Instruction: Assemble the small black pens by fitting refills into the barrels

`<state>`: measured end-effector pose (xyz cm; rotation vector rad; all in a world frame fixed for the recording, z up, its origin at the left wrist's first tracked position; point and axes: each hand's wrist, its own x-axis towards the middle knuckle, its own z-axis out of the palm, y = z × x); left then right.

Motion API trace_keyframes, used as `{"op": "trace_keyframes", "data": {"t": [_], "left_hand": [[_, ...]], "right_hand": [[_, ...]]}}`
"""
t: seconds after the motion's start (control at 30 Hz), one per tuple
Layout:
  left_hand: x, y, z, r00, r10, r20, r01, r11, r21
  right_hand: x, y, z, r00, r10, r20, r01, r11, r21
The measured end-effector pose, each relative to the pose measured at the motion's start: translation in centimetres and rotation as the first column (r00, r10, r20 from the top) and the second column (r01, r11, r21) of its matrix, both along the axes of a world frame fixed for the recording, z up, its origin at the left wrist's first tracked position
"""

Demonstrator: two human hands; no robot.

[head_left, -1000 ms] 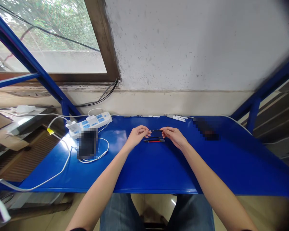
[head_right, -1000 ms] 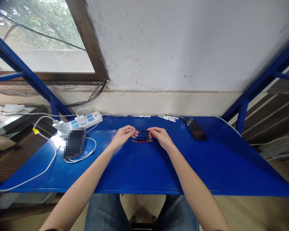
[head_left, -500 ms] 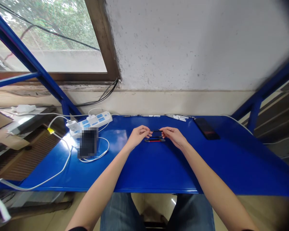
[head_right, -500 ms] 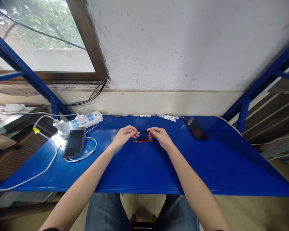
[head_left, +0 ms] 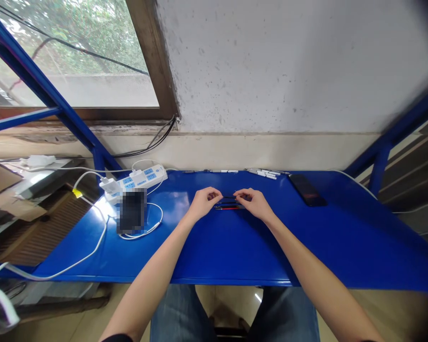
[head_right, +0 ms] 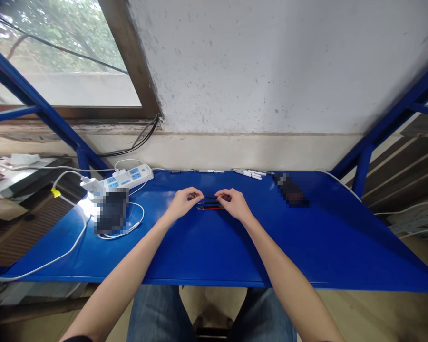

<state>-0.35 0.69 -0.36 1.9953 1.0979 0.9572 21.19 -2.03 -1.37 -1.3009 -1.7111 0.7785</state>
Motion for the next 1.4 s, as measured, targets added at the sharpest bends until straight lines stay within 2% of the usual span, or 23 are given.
{"op": "trace_keyframes", "data": {"t": [0.1, 0.2, 0.33, 0.6, 0.7, 0.77, 1.03, 1.27, 1.4], "left_hand": [[-0.2, 0.2, 0.0, 0.977, 0.004, -0.211, 0.032, 0.985, 0.167], [-0.1, 0.4, -0.4, 0.954, 0.018, -0.3, 0.044, 0.979, 0.198], [0.1, 0.5, -1.0, 0.939, 0.037, -0.342, 0.031, 0.981, 0.193], [-0.1, 0.4, -0.8, 0.934, 0.063, -0.353, 0.017, 0.975, 0.22], [-0.3, 0.5, -0.7, 0.938, 0.096, -0.333, -0.011, 0.969, 0.248], [-0.4, 0.5, -0.6, 0.94, 0.109, -0.323, -0.023, 0.965, 0.26], [-0.2, 0.1, -0.1, 0.954, 0.086, -0.288, -0.006, 0.963, 0.269], [0.0, -0.4, 0.7, 0.969, -0.068, -0.237, 0.119, 0.97, 0.21], [0.0, -0.3, 0.7, 0.962, -0.098, -0.256, 0.146, 0.974, 0.175]], "right_hand": [[-0.3, 0.0, -0.4, 0.977, -0.067, 0.204, 0.044, 0.992, 0.118], [-0.6, 0.1, -1.0, 0.961, -0.079, 0.266, 0.04, 0.988, 0.151], [-0.7, 0.3, -1.4, 0.948, -0.039, 0.316, -0.025, 0.98, 0.197], [-0.8, -0.5, -0.2, 0.912, 0.077, 0.404, -0.198, 0.943, 0.269], [-0.8, -0.7, 0.1, 0.872, 0.163, 0.461, -0.3, 0.922, 0.243], [-0.8, -0.8, 0.2, 0.853, 0.184, 0.489, -0.324, 0.921, 0.218], [-0.8, -0.7, 0.2, 0.846, 0.199, 0.494, -0.333, 0.922, 0.2], [0.0, -0.5, 0.7, 0.9, 0.121, 0.419, -0.22, 0.955, 0.197], [0.1, -0.5, 0.8, 0.908, 0.117, 0.403, -0.202, 0.963, 0.177]]}}
